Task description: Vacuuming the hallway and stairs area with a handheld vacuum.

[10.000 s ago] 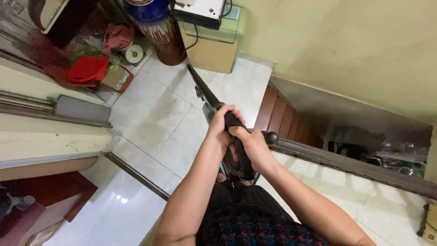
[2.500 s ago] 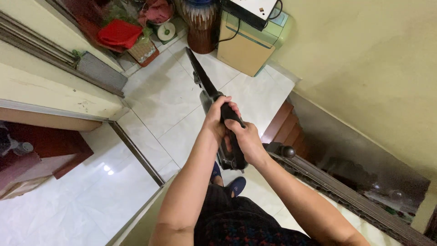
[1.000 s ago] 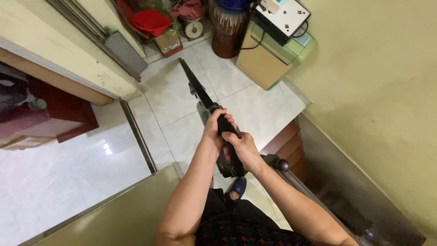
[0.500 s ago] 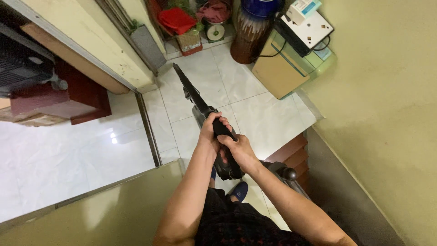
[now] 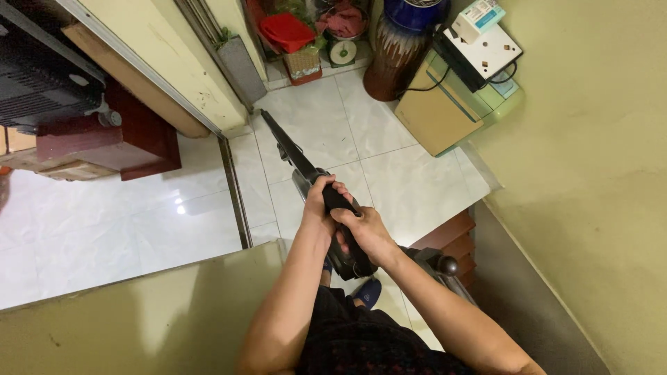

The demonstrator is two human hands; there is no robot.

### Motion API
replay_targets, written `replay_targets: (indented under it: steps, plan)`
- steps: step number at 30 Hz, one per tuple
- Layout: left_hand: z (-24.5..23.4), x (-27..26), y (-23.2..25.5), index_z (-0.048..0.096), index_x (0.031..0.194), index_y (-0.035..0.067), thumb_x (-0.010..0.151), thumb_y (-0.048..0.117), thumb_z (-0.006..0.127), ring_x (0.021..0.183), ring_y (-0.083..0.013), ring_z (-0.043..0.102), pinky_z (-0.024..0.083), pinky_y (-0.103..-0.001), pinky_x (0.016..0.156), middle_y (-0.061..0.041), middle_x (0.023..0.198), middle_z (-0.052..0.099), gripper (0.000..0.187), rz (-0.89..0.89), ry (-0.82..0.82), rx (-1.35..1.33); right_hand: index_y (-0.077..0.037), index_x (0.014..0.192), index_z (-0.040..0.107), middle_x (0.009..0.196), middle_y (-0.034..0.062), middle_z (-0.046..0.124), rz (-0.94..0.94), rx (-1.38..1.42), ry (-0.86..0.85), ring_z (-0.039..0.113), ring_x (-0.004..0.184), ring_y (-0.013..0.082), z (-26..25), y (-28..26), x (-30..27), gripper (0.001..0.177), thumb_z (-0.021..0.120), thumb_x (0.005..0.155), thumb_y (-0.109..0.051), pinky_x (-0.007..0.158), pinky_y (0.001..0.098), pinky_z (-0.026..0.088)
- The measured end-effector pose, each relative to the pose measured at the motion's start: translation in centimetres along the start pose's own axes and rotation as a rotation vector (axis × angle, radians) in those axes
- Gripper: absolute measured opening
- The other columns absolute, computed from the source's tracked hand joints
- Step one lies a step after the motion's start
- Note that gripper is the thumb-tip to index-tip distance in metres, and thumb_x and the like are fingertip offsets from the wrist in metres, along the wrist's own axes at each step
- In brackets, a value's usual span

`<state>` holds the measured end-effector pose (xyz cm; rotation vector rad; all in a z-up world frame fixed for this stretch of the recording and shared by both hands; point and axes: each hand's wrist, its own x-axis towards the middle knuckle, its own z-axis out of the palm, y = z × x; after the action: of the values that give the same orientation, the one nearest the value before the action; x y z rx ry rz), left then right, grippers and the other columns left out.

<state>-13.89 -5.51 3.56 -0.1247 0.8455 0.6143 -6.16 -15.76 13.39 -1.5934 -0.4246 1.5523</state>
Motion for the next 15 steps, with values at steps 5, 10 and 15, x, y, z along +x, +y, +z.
replay_targets:
  steps: [5, 10, 15]
  plan:
    - [-1.0, -0.4, -1.2, 0.047, 0.076, 0.010, 0.089, 0.018, 0.064, 0.060, -0.0176, 0.052, 0.052, -0.030, 0.061, -0.004, 0.068, 0.051, 0.023, 0.000, -0.040, -0.008, 0.002, 0.069, 0.062, 0.056, 0.0090, 0.060, 0.008, -0.025, 0.003, 0.055, 0.043, 0.0169, -0.3, 0.1, -1.7, 0.039, 0.068, 0.086, -0.033, 0.042, 0.0315, 0.044]
    - [-1.5, -1.2, -2.4, 0.047, 0.075, 0.009, 0.088, 0.020, 0.063, 0.059, -0.0198, 0.052, 0.052, -0.032, 0.060, -0.004, 0.066, 0.050, 0.024, 0.010, -0.013, 0.006, 0.001, 0.070, 0.062, 0.056, 0.0090, 0.060, 0.041, -0.046, -0.003, 0.055, 0.043, 0.0172, -0.5, -0.1, -3.2, 0.038, 0.068, 0.085, -0.033, 0.042, 0.0317, 0.044]
    - [-2.1, -2.1, -3.4, 0.048, 0.077, 0.007, 0.090, 0.019, 0.062, 0.063, -0.0194, 0.053, 0.052, -0.031, 0.062, -0.005, 0.069, 0.053, 0.022, 0.036, -0.023, -0.064, 0.004, 0.068, 0.062, 0.056, 0.0110, 0.060, 0.032, -0.101, -0.018, 0.056, 0.042, 0.0189, -1.0, 0.5, -4.0, 0.040, 0.068, 0.085, -0.033, 0.043, 0.0329, 0.045]
